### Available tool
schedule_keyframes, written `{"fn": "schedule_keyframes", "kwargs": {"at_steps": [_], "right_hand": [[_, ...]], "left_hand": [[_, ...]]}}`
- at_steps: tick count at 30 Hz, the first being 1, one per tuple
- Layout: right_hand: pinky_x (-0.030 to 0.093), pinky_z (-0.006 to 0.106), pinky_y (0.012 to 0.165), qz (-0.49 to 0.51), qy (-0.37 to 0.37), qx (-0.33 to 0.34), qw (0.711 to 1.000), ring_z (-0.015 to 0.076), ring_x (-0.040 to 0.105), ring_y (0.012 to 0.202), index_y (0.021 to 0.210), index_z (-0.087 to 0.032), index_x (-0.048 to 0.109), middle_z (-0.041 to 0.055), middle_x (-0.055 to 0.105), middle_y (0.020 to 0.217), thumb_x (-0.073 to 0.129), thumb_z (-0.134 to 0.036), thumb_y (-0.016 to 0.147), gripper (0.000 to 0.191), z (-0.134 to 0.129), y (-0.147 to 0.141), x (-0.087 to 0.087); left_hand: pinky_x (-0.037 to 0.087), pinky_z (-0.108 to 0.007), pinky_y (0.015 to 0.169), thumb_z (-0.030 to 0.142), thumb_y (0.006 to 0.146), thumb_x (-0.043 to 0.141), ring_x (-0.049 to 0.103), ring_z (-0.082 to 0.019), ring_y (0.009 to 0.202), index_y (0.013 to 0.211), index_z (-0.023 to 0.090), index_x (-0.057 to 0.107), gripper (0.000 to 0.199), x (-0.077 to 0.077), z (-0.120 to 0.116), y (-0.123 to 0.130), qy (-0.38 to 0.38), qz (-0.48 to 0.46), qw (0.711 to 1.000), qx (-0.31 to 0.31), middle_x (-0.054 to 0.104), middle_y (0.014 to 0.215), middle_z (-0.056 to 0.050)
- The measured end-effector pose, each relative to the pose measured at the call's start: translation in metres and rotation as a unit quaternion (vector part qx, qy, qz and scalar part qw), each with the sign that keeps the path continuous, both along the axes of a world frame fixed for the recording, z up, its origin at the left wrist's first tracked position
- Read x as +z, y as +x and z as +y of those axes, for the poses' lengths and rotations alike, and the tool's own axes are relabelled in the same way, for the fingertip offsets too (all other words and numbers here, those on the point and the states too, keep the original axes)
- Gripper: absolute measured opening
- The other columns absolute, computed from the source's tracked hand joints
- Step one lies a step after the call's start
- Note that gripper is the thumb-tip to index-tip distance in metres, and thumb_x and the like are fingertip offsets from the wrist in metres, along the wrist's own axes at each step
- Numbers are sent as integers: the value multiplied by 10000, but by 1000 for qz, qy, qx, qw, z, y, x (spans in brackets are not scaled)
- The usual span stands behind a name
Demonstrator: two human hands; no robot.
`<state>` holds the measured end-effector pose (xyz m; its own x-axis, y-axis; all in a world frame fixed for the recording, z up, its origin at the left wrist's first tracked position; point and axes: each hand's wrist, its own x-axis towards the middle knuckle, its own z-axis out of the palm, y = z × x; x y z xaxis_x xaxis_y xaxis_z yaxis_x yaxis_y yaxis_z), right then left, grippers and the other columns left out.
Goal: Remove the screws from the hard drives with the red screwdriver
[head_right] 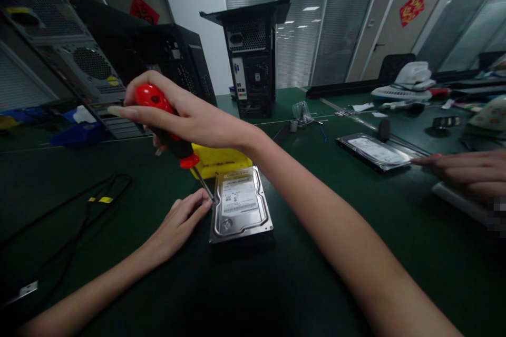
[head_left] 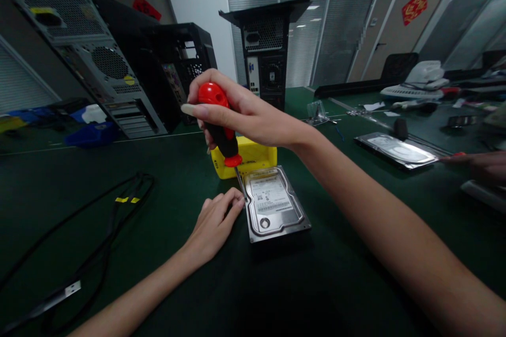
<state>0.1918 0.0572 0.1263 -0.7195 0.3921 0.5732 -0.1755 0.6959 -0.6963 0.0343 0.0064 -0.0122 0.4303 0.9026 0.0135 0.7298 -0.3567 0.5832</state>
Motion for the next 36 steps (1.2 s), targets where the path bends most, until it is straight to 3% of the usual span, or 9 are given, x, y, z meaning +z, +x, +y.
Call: {"fn": "schedule_keyframes", "kwargs": {"at_steps": [8, 14, 21, 25, 30, 33, 36], "right_hand": [[511, 161, 672, 18, 22, -38, 999, 24, 527, 736, 973, -156, 336, -12, 447, 958, 498, -253, 899, 204, 5, -3, -3], [504, 181, 748, 9, 73, -89, 993, 56, 496, 876, 1020, -161, 331, 28, 424, 1093, 461, -277, 904, 209, 3, -2, 0], [504, 195, 755, -16, 67, -41, 997, 25, 498, 779, 1056, -155, 298, 9, 406, 1020, 322, -200, 939, 129, 2, 5, 0], [493, 216, 809, -11, 137, -66, 988, 47, 510, 855, 1045, -157, 321, 9, 408, 1041, 351, -266, 947, 150, 5, 2, -2], [436, 295, 934, 18, 258, -146, 955, 105, 480, 1007, 1008, -135, 385, 13, 443, 1035, 389, -338, 935, 216, 5, -4, -4], [428, 304, 942, 12, 287, -184, 940, 111, 479, 1004, 1020, -137, 399, 12, 469, 1032, 387, -364, 940, 241, 2, -4, -3], [421, 307, 941, -24, 288, -177, 941, 104, 483, 984, 1045, -126, 403, 17, 474, 1051, 299, -327, 974, 237, -2, 3, 1]], "left_hand": [[329, -345, 766, 444, 979, 261, 528, -206, 847, 872, 237, 477, 318, 2, -1, 0, 5, -1, 1000, -5, 602, 886, 19], [322, -343, 770, 417, 981, 279, 525, -203, 852, 876, 235, 483, 292, 1, -1, 0, 11, -1, 1000, -8, 603, 892, 19], [316, -343, 769, 424, 979, 276, 523, -201, 846, 873, 233, 473, 294, 2, -2, 0, 8, -1, 1000, -11, 600, 890, 21], [326, -345, 772, 429, 976, 276, 523, -208, 856, 872, 236, 479, 299, 2, -2, 0, 5, 1, 1000, -7, 604, 888, 17], [329, -347, 776, 422, 978, 273, 528, -210, 869, 881, 237, 483, 296, 2, -1, 0, 7, -1, 1000, -5, 605, 906, 13], [325, -349, 779, 423, 980, 267, 529, -209, 875, 888, 238, 483, 299, 1, 0, -1, 7, -2, 1000, -6, 607, 918, 12], [321, -348, 778, 421, 982, 273, 529, -206, 871, 885, 236, 484, 296, 0, 0, -1, 7, -7, 1000, -9, 604, 902, 15]]}}
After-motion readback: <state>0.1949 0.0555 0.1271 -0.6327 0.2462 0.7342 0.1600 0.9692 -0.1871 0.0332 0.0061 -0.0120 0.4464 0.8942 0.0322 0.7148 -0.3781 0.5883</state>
